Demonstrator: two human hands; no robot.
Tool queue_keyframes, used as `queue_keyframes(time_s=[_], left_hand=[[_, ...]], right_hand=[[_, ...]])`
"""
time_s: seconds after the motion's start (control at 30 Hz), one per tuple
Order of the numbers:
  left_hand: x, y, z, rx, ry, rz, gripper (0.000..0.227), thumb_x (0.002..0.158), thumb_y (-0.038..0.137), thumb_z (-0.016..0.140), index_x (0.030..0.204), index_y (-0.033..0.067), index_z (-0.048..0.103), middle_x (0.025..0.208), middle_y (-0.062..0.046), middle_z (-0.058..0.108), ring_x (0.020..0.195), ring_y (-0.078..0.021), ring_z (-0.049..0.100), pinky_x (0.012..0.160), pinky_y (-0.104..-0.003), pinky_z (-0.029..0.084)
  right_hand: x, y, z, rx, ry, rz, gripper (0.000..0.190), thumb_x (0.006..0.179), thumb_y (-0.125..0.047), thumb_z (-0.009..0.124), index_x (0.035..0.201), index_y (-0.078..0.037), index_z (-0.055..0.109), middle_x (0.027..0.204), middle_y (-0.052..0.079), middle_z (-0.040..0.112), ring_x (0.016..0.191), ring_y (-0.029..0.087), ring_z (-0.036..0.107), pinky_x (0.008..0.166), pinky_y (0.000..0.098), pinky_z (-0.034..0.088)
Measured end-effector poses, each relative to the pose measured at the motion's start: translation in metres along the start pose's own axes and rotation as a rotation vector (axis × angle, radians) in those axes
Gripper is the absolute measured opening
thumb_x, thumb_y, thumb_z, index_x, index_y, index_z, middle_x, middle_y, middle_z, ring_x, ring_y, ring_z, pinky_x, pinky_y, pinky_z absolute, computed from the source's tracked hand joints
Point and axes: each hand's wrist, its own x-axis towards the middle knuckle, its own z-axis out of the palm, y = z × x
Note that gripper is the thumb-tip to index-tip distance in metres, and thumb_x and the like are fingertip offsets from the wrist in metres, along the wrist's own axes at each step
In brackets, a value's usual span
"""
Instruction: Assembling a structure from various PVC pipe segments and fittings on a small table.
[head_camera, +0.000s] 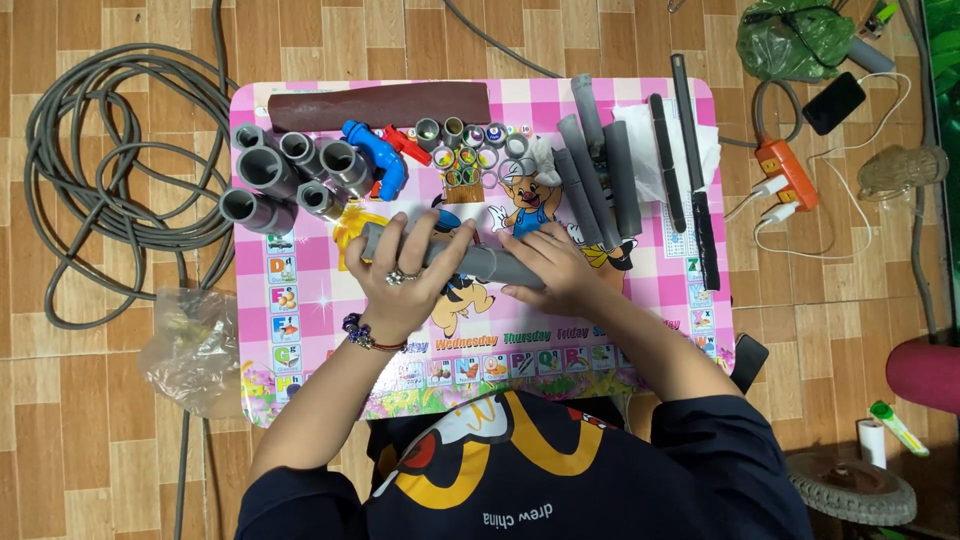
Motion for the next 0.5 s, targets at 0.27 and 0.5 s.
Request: queue_keyframes(time_s=[0.27,0.5], left_hand=[[-0.004,0.008,0.002,-0.173,-0.026,-0.020,0.026,0.085,0.017,0.047,0.102,0.0286,0.062,0.114,-0.005,0.054,0.110,-0.0254,0.040,0.085,-0.042,0.025],[-0.006,0.013,0.002,-0.576,0.009,-0.146,0.032,0.074,0.020,0.051,0.104,0.0183,0.060,0.114,-0.008,0.054,0.110,-0.0278,0.043,0.082,-0.038,0.028]], right_hand=[[0.007,0.005,-0.011,-0.091,0.205,-0.091,0.043,0.072,-0.036,0.063,0.102,-0.005,0.064,0.063,0.006,0.056,0.051,0.019,0.054,0.064,0.0325,0.041],[0.008,-0.003,-0.020,0.202,0.080,0.028,0.043,0.078,-0.035,0.049,0.105,-0.003,0.062,0.061,0.011,0.058,0.050,0.023,0.057,0.054,0.0336,0.044]])
